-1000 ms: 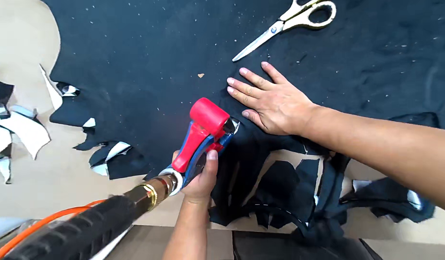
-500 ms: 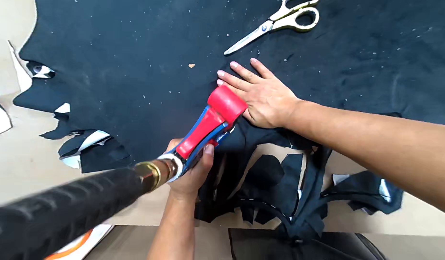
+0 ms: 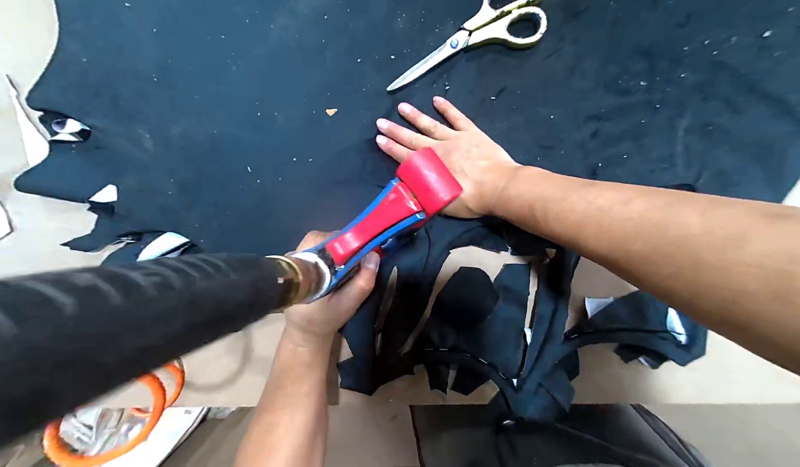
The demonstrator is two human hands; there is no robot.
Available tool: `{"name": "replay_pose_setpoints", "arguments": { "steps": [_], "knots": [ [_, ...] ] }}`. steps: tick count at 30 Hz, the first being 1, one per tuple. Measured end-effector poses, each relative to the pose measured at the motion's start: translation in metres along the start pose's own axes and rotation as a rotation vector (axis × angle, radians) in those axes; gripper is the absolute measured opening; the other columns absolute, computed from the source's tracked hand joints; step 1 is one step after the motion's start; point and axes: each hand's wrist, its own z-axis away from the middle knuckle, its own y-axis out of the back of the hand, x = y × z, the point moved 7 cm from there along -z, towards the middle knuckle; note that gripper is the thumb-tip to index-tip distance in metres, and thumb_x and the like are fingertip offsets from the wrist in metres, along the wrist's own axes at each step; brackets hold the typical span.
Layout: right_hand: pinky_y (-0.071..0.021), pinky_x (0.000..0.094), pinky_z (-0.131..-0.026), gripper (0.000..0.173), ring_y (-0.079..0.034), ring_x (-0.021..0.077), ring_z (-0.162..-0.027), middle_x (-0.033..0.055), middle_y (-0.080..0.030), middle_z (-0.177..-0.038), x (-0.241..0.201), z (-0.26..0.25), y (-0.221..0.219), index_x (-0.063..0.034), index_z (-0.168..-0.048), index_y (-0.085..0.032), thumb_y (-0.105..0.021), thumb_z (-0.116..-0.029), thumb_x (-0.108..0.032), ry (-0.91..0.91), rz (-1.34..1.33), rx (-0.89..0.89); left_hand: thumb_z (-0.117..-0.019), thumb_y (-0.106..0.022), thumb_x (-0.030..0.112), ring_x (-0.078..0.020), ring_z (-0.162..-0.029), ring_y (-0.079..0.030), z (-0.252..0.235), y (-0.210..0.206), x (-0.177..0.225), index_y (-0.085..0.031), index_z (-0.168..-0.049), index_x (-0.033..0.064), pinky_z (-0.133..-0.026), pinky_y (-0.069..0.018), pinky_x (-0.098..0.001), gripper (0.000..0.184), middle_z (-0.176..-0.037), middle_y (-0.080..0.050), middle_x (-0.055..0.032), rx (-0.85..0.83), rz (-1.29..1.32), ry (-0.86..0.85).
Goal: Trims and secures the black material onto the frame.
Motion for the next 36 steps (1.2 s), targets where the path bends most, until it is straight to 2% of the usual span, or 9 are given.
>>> {"name": "replay_pose_setpoints", "arguments": {
  "steps": [3, 7, 11, 13, 15, 19, 23, 27, 36],
  "knots": [
    [-0.0071, 0.0626, -0.126, 0.061, -0.012, 0.0266, -0.160, -0.0038, -0.020, -0.172, 0.002, 0.001, -0.002, -0.0235, -0.165, -0.028, -0.018, -0.1090, -0.046, 0.018, 0.027, 0.041, -0.0912, -0.076, 0.028, -0.0024, -0.097, -0.072, -0.017, -0.002, 0.016, -0.067, -0.104, 0.0125, -0.086, -0.0618, -0.0245, 0.022, -0.101, -0.075, 0.0053, -0.099, -0.221, -0.150],
    [-0.0086, 0.0625, -0.126, 0.061, -0.013, 0.0268, -0.160, -0.0036, -0.022, -0.172, 0.005, 0.002, 0.000, -0.0229, -0.164, -0.031, -0.018, -0.1092, -0.046, 0.024, 0.002, 0.056, -0.0903, -0.076, 0.026, 0.0002, -0.095, -0.071, -0.024, -0.008, 0.015, -0.065, -0.102, 0.0174, -0.084, -0.0615, -0.0232, 0.019, -0.099, -0.073, 0.0096, -0.077, -0.176, -0.116],
    [-0.0080, 0.0642, -0.126, 0.061, -0.012, 0.0278, -0.160, -0.0016, -0.021, -0.172, 0.003, 0.005, 0.002, -0.0212, -0.164, -0.030, -0.018, -0.1086, -0.044, 0.034, -0.003, 0.042, -0.0899, -0.077, 0.022, -0.0124, -0.094, -0.075, -0.008, -0.011, 0.006, -0.070, -0.107, 0.0149, -0.085, -0.0648, -0.0364, 0.020, -0.100, -0.076, 0.0025, -0.017, 0.039, 0.043],
    [-0.0075, 0.0647, -0.126, 0.062, -0.011, 0.0272, -0.160, -0.0025, -0.021, -0.172, 0.001, 0.004, -0.002, -0.0219, -0.164, -0.029, -0.018, -0.1074, -0.044, 0.015, 0.022, 0.050, -0.0873, -0.082, 0.029, -0.0216, -0.092, -0.077, 0.011, 0.000, 0.001, -0.071, -0.108, 0.0115, -0.083, -0.0659, -0.0424, 0.029, -0.099, -0.078, -0.0044, 0.130, 0.086, 0.157],
    [-0.0073, 0.0650, -0.126, 0.062, -0.012, 0.0268, -0.160, -0.0033, -0.020, -0.173, -0.006, 0.004, -0.007, -0.0223, -0.165, -0.029, -0.016, -0.1079, -0.045, 0.011, 0.042, 0.064, -0.0877, -0.081, 0.026, -0.0281, -0.093, -0.077, 0.031, 0.011, 0.009, -0.069, -0.109, 0.0055, -0.085, -0.0654, -0.0467, 0.031, -0.100, -0.078, -0.0104, 0.323, 0.051, 0.245],
    [-0.0112, 0.0588, -0.128, 0.057, -0.017, 0.0235, -0.159, -0.0033, -0.026, -0.171, -0.011, -0.015, 0.000, -0.0194, -0.162, -0.035, -0.022, -0.1095, -0.035, 0.220, 0.036, 0.063, -0.0894, -0.072, 0.012, -0.0279, -0.091, -0.077, 0.041, 0.020, 0.017, -0.066, -0.104, -0.0011, -0.084, -0.0652, -0.0458, 0.020, -0.096, -0.078, -0.0127, 0.707, -0.070, 0.308],
    [-0.0174, 0.0538, -0.128, 0.054, -0.022, 0.0247, -0.158, -0.0026, -0.033, -0.168, 0.000, -0.083, 0.011, -0.0220, -0.160, -0.040, -0.024, -0.1101, -0.035, 0.492, -0.007, 0.022, -0.0893, -0.075, 0.011, -0.0282, -0.092, -0.077, 0.031, 0.006, 0.015, -0.066, -0.105, 0.0005, -0.083, -0.0652, -0.0454, 0.021, -0.098, -0.078, -0.0133, 0.898, -0.107, 0.318],
    [-0.0179, 0.0541, -0.127, 0.059, -0.023, 0.0246, -0.158, -0.0032, -0.030, -0.170, -0.017, -0.124, 0.009, -0.0226, -0.161, -0.037, -0.016, -0.1100, -0.041, 0.515, 0.004, 0.054, -0.0908, -0.077, 0.012, -0.0273, -0.093, -0.076, 0.021, -0.008, 0.015, -0.066, -0.111, 0.0038, -0.084, -0.0646, -0.0442, 0.024, -0.101, -0.077, -0.0115, 0.934, -0.142, 0.217],
    [-0.0156, 0.0564, -0.127, 0.059, -0.019, 0.0260, -0.159, -0.0038, -0.025, -0.171, -0.013, -0.123, 0.008, -0.0228, -0.163, -0.034, -0.014, -0.1096, -0.040, 0.508, 0.022, 0.040, -0.0918, -0.076, 0.014, -0.0324, -0.095, -0.075, 0.017, -0.002, 0.004, -0.061, -0.120, 0.0068, -0.089, -0.0630, -0.0507, 0.032, -0.103, -0.076, -0.0130, 0.867, -0.103, 0.135]
  ]
}}
